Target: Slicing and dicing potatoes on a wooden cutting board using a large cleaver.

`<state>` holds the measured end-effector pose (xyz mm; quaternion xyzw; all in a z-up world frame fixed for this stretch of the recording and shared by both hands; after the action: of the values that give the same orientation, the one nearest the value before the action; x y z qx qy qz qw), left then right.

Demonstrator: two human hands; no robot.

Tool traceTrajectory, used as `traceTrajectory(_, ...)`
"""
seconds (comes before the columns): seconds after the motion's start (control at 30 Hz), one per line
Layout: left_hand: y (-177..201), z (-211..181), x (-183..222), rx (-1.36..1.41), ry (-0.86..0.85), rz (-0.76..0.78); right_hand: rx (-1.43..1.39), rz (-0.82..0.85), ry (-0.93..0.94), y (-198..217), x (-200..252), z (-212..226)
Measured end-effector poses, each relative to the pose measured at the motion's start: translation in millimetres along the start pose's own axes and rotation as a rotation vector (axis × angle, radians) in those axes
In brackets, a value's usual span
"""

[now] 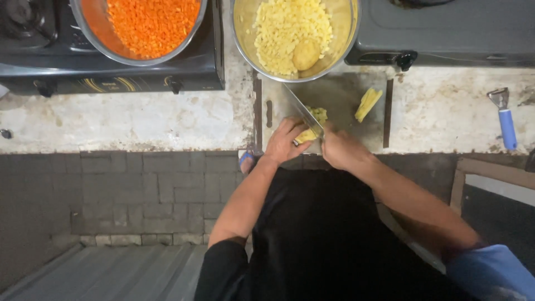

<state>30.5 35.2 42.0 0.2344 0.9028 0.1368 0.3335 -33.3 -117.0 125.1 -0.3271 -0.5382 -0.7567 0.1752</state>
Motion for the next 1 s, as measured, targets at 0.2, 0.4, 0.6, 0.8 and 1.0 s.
traceTrajectory(0.2, -6.2, 15.8, 13.4, -0.023, -0.007, 0.045, -0.031, 0.112, -0.059, 53.2, 43.4, 43.7)
traceTrajectory(0.4, -1.2, 9.8, 4.4, 0.034, -0.020, 0.039, -0.083, 0.173, -0.140, 36.7, 45.8, 45.2)
traceTrajectory(0.6, -5.8, 19.4, 8.8, 0.028, -0.037, 0.018, -0.032, 0.026, -0.080, -1.8, 31.4, 16.7)
traceTrajectory(0.8, -9.5, 23.6, 11.5, 0.062, -0.019, 0.032, -0.031, -0.205, -0.008, -49.1, 8.6, 4.6)
traceTrajectory(1.0, -6.6, 14.6, 6.8, 0.058, -0.054, -0.004, 0.008, -0.271, -0.029, -68.5, -14.2, -7.4)
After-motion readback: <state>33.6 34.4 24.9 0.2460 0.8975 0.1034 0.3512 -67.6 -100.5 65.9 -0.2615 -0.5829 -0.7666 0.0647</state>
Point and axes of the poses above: each hand's wrist, its own x-axis away from the middle knuckle, its own y-axis out of the back of the hand, z = x × y, the point moved 3 cm from there along -x, towards the middle knuckle, and after that the axes turned 1 degree about y, right-handed, at the moved point
